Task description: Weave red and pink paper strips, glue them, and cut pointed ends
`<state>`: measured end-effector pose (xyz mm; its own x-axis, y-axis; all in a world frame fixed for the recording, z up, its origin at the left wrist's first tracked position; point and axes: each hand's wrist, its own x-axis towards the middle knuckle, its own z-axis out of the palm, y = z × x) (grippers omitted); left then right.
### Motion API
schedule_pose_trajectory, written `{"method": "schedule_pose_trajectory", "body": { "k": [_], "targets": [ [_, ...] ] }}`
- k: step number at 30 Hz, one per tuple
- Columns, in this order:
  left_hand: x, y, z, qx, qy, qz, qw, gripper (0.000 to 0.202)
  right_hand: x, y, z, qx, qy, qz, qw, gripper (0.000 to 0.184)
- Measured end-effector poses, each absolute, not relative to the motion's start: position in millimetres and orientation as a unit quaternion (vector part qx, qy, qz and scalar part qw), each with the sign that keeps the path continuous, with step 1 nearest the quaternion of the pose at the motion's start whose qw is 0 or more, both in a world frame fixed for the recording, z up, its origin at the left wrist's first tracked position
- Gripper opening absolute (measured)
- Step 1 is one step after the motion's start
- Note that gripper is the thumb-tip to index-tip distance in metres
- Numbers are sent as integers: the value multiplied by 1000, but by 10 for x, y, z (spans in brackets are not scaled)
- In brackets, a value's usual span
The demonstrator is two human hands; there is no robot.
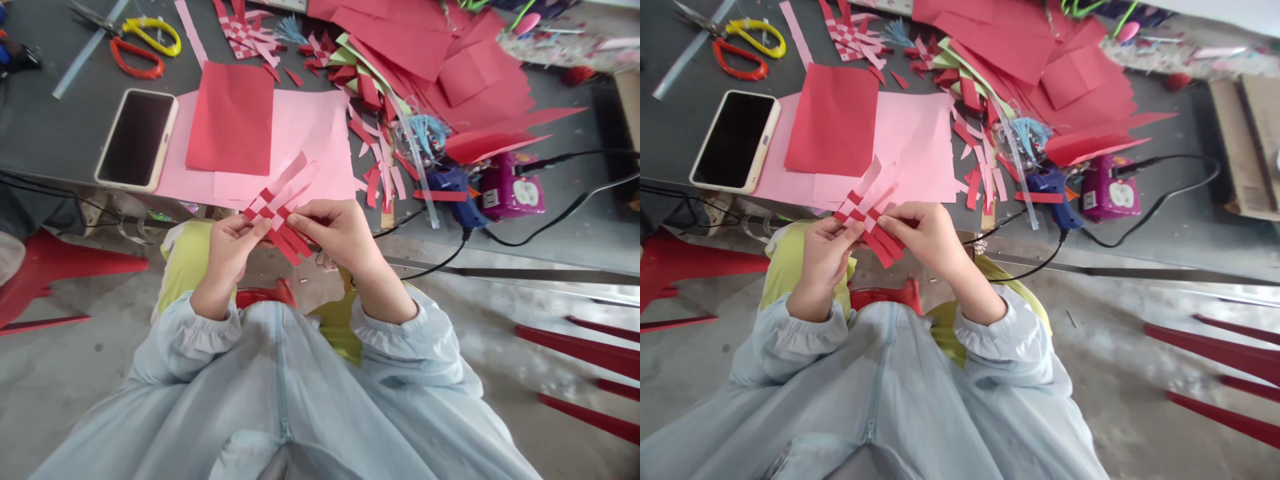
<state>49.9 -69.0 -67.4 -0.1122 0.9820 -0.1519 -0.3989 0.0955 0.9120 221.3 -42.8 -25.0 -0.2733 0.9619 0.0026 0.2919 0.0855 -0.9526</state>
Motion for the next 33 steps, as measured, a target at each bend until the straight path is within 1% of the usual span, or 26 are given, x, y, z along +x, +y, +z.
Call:
{"method": "schedule_pose_trajectory", "body": {
  "k": [3,7,21,23,28,30,33],
  "targets": [
    [494,-690,-679,320,460,589,582,29,2224,-427,-229,-485,-654,465,347,23],
    [486,-692,-698,328,470,579,580,31,2231,-424,-196,-480,-648,490,332,24],
    [489,-690,-675,309,449,598,587,28,2190,-443,-56,-477,-606,568,289,24],
    [487,-698,-671,314,439,606,585,26,2194,-437,-65,-466,-595,586,293,28],
    [483,-719,-646,340,415,604,590,23,2212,-413,-150,-441,-546,632,329,47],
    [480,-722,-637,347,411,602,590,23,2212,-408,-173,-448,-529,639,333,48],
    [467,-720,-639,350,421,588,595,27,2203,-410,-181,-459,-508,641,347,42]
  ]
}}
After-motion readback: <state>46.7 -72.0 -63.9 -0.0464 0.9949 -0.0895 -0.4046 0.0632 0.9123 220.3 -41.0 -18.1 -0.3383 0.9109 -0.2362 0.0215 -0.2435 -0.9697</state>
